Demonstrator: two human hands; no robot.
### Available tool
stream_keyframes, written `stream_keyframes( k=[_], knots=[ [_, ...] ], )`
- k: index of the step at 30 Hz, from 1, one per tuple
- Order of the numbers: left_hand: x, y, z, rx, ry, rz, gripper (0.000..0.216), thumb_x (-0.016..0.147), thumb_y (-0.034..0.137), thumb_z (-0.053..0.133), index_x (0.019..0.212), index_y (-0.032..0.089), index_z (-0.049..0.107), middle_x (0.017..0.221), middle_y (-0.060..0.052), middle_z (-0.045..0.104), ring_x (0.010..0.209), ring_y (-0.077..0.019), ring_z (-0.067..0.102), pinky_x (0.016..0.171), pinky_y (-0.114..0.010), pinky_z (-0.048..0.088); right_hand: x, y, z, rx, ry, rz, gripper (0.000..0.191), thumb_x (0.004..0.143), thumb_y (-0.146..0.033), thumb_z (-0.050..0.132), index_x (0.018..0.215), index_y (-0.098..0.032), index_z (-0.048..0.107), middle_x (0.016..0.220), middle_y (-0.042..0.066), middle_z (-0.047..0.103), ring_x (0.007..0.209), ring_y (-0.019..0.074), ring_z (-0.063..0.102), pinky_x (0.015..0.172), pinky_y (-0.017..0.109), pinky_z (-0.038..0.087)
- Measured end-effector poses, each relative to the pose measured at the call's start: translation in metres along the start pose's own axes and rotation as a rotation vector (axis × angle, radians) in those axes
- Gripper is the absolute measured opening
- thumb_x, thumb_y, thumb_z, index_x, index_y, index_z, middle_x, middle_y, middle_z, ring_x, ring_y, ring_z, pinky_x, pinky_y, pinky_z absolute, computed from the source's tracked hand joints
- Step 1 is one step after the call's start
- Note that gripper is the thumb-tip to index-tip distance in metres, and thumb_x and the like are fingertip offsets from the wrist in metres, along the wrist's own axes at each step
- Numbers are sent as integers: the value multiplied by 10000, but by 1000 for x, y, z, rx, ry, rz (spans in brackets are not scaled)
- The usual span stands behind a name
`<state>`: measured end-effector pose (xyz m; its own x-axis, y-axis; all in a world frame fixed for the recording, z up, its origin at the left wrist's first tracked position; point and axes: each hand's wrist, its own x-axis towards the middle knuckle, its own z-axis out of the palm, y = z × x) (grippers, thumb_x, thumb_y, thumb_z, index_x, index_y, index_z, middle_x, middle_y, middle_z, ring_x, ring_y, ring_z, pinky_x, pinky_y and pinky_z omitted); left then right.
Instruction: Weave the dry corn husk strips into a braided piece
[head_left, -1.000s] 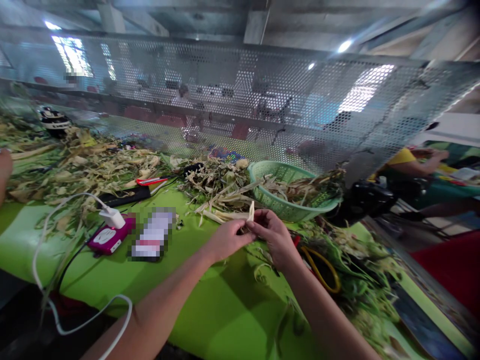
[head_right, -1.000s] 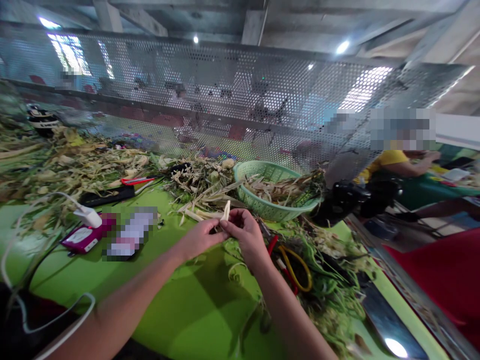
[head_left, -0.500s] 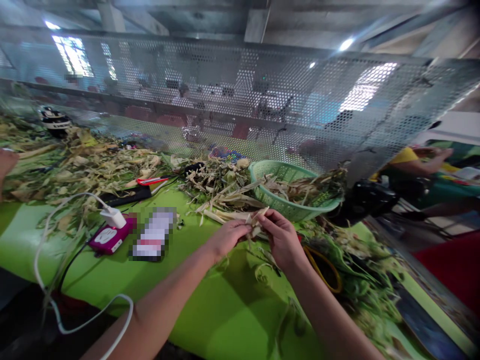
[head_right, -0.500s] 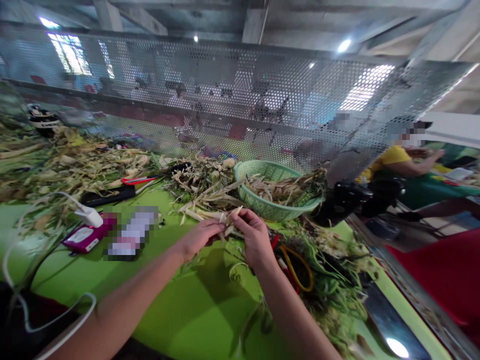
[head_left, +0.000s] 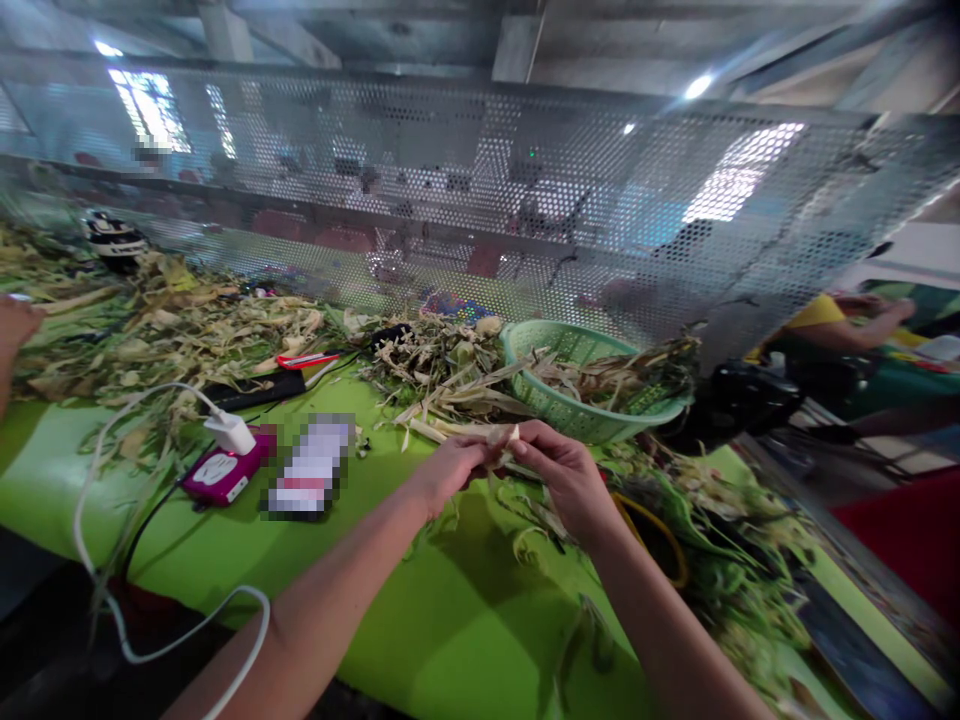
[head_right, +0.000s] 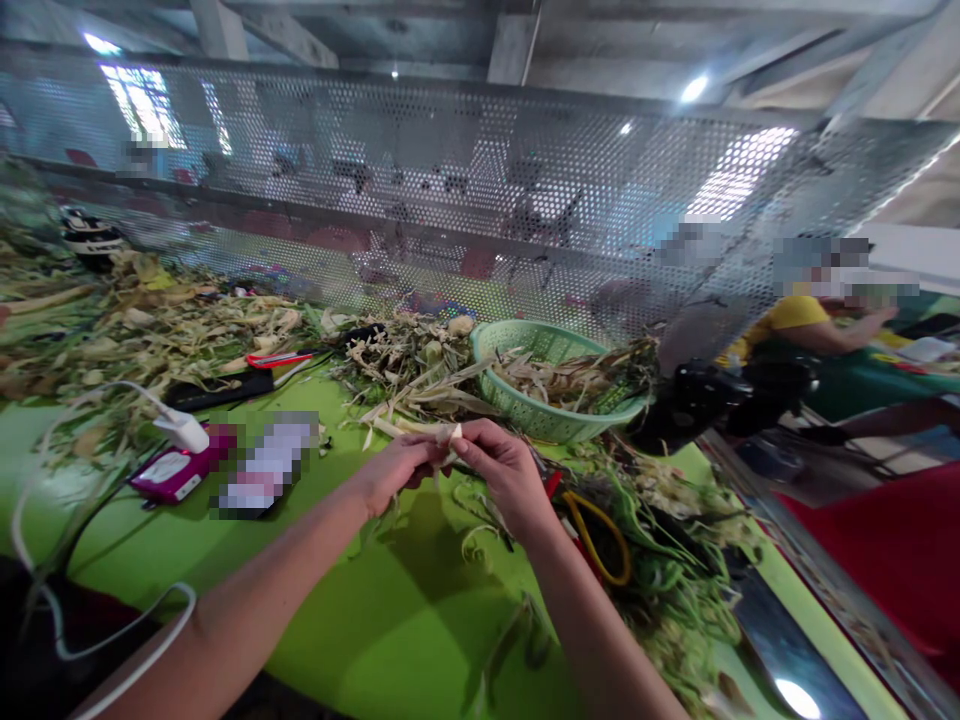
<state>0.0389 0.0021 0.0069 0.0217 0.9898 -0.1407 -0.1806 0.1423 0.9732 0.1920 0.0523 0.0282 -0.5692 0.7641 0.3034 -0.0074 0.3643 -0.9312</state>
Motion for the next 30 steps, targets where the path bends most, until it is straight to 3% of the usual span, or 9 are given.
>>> stream_keyframes(
  k=[4, 9, 13, 18, 23, 30],
  knots=[
    [0, -2, -1, 276, 3, 178, 239, 756, 374, 582, 813, 155, 659, 756, -16, 641, 698, -138, 520, 677, -261, 370, 1, -1, 0, -75, 2, 15, 235, 752, -409, 707, 844, -193, 697, 827, 35, 652, 759, 172, 599, 709, 300, 501],
    [-7, 3, -2, 621, 166, 301, 171, 783, 333, 552, 852, 183, 598, 763, -8, 616, 682, -150, 517, 624, -254, 364, 3, 0, 2, -176, 58, 9, 244, 711, -398, 733, 776, -176, 655, 730, 20, 643, 693, 166, 582, 663, 289, 479],
    [-10, 8, -2, 738, 167, 315, 136, 764, 301, 563, 837, 186, 567, 749, -9, 607, 667, -148, 512, 599, -249, 347, 4, 2, 0, -335, 41, -78, 172, 778, -358, 666, 764, -186, 652, 746, 22, 633, 731, 179, 580, 692, 301, 463],
    [-9, 8, -8, 681, 69, 341, 170, 735, 276, 579, 872, 177, 556, 790, -13, 611, 701, -148, 517, 615, -246, 363, 4, 3, -4, -486, 21, -158, 87, 821, -278, 609, 783, -200, 623, 776, 20, 608, 750, 178, 568, 692, 293, 441],
    [-5, 9, -14, 441, -34, 277, 146, 761, 207, 510, 887, 163, 570, 845, -26, 629, 778, -149, 549, 704, -255, 406, 3, -1, -4, -563, 2, -193, 72, 849, -246, 573, 792, -207, 592, 791, 22, 584, 760, 178, 564, 705, 290, 435],
    [-3, 9, -15, 256, -29, 215, 103, 786, 202, 541, 877, 155, 526, 767, -15, 636, 697, -115, 567, 730, -258, 425, 1, -6, -3, -609, -16, -217, 61, 856, -229, 552, 810, -209, 586, 814, 31, 581, 770, 184, 562, 700, 288, 440]
  ],
)
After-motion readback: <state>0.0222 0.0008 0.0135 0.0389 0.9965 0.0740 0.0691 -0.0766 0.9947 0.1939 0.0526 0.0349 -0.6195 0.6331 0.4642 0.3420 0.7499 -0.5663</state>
